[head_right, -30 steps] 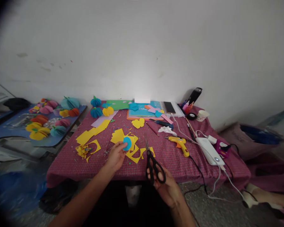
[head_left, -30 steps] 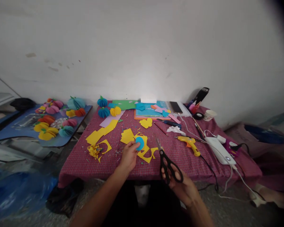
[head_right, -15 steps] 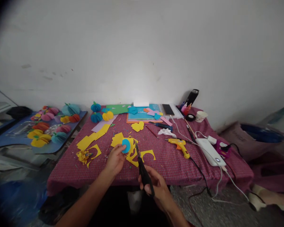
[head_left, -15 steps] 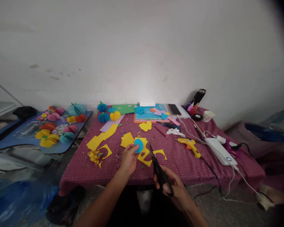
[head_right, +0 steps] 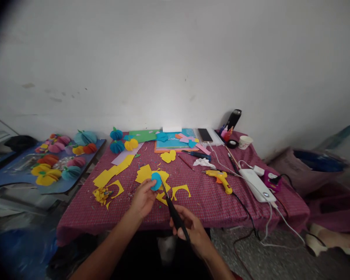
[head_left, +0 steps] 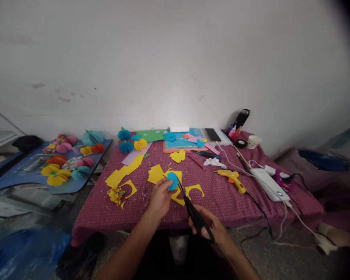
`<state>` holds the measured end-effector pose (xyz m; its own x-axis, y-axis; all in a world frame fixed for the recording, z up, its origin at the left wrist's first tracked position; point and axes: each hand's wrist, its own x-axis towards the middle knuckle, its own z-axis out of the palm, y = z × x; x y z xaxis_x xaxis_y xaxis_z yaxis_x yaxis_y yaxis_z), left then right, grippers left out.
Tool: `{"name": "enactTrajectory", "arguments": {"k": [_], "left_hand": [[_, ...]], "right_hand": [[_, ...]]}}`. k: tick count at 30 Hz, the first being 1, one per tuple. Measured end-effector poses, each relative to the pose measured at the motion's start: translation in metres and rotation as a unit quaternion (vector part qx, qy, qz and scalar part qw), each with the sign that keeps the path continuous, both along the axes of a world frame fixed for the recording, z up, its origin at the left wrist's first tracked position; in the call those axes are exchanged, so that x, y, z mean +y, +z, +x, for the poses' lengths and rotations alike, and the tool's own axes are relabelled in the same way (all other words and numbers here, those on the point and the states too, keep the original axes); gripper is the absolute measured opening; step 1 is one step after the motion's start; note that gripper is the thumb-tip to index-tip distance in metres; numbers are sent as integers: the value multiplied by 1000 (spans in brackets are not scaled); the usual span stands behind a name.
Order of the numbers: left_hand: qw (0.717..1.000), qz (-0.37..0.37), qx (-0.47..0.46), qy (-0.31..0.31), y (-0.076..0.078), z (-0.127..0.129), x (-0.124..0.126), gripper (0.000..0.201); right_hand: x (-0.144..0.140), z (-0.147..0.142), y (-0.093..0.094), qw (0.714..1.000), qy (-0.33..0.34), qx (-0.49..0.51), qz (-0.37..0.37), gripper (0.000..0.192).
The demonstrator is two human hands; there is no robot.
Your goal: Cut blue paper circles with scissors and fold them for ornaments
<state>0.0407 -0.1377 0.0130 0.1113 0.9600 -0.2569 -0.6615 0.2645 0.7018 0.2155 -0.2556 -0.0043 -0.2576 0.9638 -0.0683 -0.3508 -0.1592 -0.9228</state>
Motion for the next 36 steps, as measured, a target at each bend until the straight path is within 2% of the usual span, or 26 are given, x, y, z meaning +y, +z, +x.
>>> {"name": "enactTrajectory", "arguments": {"k": [12,19,28,36], "left_hand": [[1000,8,21,-12,6,10,-14,17],[999,19,31,-12,10,9,-12,15],[999,17,32,-24,4,12,-13,14],[997,33,55,-30,5,11,-15,16]], "right_hand": [[15,-3,4,999,-40,16,8,47],[16,-3,0,998,-49,32,-10,48],[18,0,5,998,-49,41,-15,49],[23,1,7,999,-45,20,-10,47]]}}
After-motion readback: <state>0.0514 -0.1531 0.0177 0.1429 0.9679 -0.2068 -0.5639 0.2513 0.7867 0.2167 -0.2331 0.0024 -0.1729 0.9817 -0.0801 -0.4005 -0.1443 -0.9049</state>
